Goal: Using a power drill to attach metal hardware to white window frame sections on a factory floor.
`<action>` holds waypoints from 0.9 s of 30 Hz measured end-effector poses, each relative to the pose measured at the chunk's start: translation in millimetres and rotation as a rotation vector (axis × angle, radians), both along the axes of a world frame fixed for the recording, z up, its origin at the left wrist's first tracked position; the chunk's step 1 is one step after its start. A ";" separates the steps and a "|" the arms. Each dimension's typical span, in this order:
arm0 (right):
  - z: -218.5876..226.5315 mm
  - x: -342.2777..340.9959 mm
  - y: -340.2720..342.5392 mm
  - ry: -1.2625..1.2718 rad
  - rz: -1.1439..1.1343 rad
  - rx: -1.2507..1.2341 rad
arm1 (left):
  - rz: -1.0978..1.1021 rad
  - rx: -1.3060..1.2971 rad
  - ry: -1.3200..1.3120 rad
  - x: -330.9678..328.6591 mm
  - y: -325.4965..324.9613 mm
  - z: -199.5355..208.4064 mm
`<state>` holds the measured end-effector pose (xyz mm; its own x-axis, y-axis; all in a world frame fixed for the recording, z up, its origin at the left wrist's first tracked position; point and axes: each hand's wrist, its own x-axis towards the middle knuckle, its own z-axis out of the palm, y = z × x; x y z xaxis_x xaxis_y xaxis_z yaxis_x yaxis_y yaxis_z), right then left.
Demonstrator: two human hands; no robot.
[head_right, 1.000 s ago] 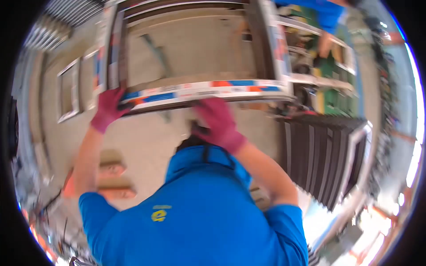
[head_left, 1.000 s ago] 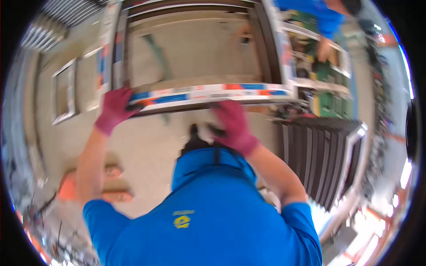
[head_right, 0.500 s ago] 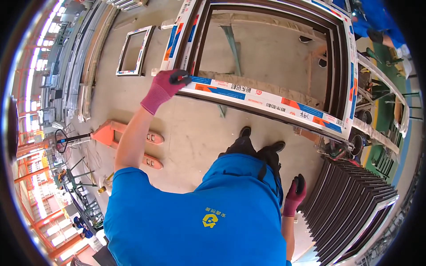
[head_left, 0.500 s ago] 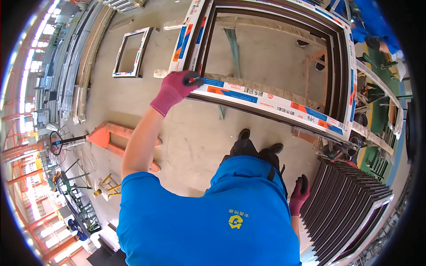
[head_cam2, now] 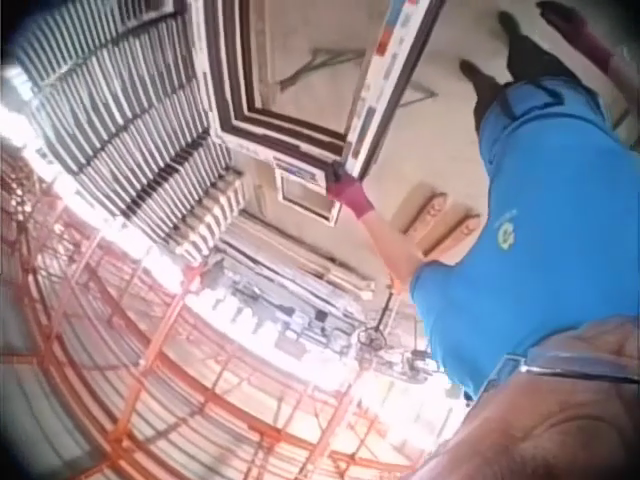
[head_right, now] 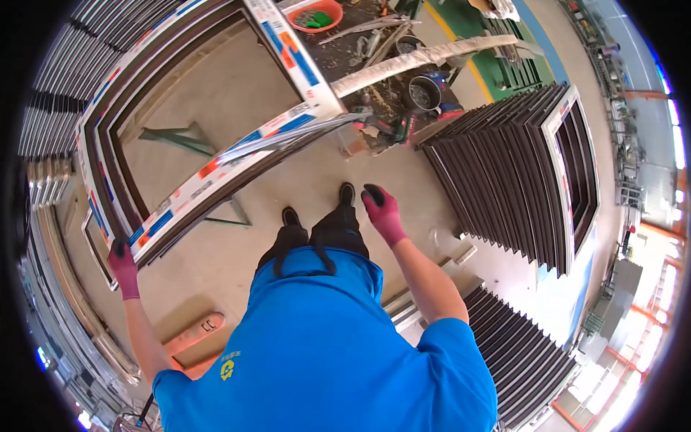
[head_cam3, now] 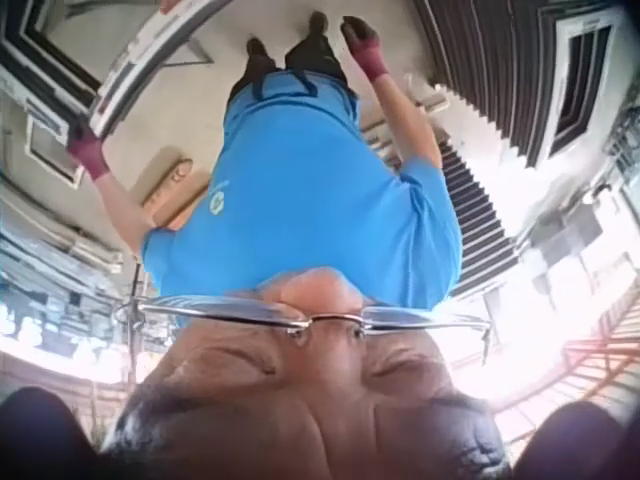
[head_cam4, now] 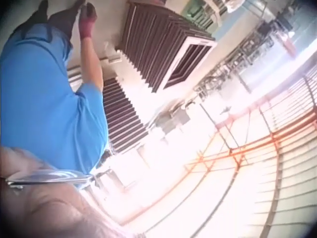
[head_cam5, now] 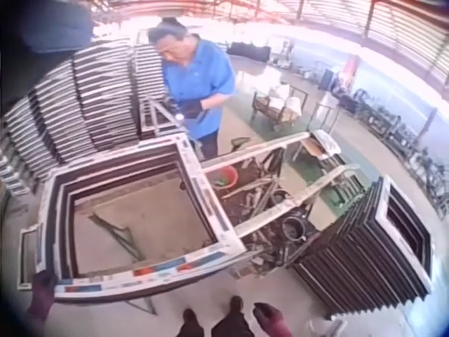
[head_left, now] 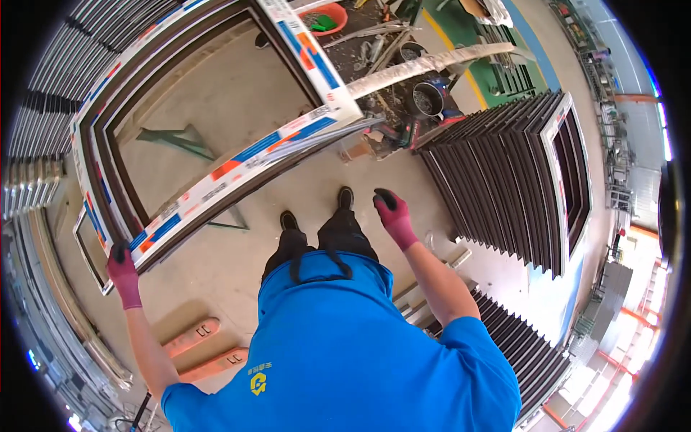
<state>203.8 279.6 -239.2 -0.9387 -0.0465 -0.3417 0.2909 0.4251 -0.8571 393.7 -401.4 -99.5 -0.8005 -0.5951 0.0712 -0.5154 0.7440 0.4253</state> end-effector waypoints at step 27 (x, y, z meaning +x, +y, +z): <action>-55.9 -143.4 97.3 -0.162 0.060 0.071 | 0.315 2.710 0.108 -225.2 498.5 -80.1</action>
<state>60.3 377.0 -295.0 -0.8671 -0.0717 -0.4929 0.3951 0.5036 -0.7683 168.5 97.1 -179.6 -0.7780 0.4193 -0.4678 -0.3790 -0.9072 -0.1827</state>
